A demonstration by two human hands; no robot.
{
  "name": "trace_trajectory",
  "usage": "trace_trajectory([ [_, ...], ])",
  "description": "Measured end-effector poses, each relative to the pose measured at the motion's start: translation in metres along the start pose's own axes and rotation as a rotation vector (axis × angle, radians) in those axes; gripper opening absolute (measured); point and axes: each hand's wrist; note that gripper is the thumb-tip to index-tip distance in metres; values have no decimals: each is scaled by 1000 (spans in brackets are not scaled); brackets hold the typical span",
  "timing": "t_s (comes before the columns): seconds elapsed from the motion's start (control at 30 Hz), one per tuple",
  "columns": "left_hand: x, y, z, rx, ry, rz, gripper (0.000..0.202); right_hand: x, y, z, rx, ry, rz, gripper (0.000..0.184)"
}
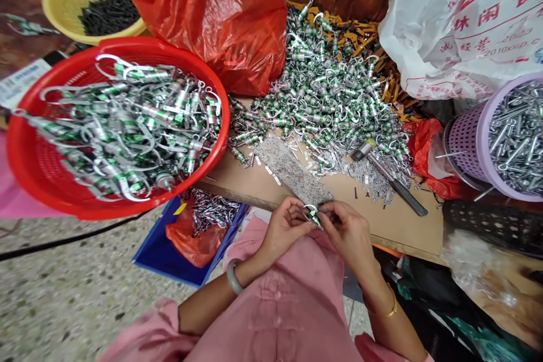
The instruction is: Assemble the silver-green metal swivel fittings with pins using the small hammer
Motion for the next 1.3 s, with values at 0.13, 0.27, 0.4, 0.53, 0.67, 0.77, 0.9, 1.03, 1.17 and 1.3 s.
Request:
trace_trajectory([
  [0.13, 2, 1, 3, 8, -1, 1, 49, 33, -39, 27, -264, -311, -2, 25],
  [0.27, 4, 1, 4, 17, -5, 2, 49, 84, -87, 51, -432, -369, -59, 24],
  [0.4, 4, -1, 2, 24, -6, -3, 49, 100, -95, 56, -441, -295, -12, 22],
  [0.53, 3, -4, 1, 27, -14, -5, 49, 59, -65, 55, -334, -165, 83, 27],
  [0.67, 2, -5, 2, 43, -23, -11, 49, -3, -37, 44, -61, -147, 219, 34],
  [0.77, 3, -3, 1, 41, -15, 0, 49, -34, -31, 28, -56, -364, 291, 39],
  [0.9, 6, 0, -1, 48, -34, -6, 50, -42, -35, 20, -89, -295, 311, 44],
  [1.03, -4, -24, 3, 15, -4, -27, 52, -24, -49, 33, -2, -615, 184, 31],
  [1.17, -23, -65, 12, -279, -196, -333, 43, 10, -80, 40, 59, -572, -23, 31],
  [1.3, -5, -81, -2, -77, -92, -489, 38, 48, -110, 38, 39, -499, -142, 41],
])
Point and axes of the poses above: each hand's wrist, its own x-axis towards the middle knuckle, its own z-axis out of the back of the hand, y = z × x, and after that the axes turned 6 degrees about -y, right-handed
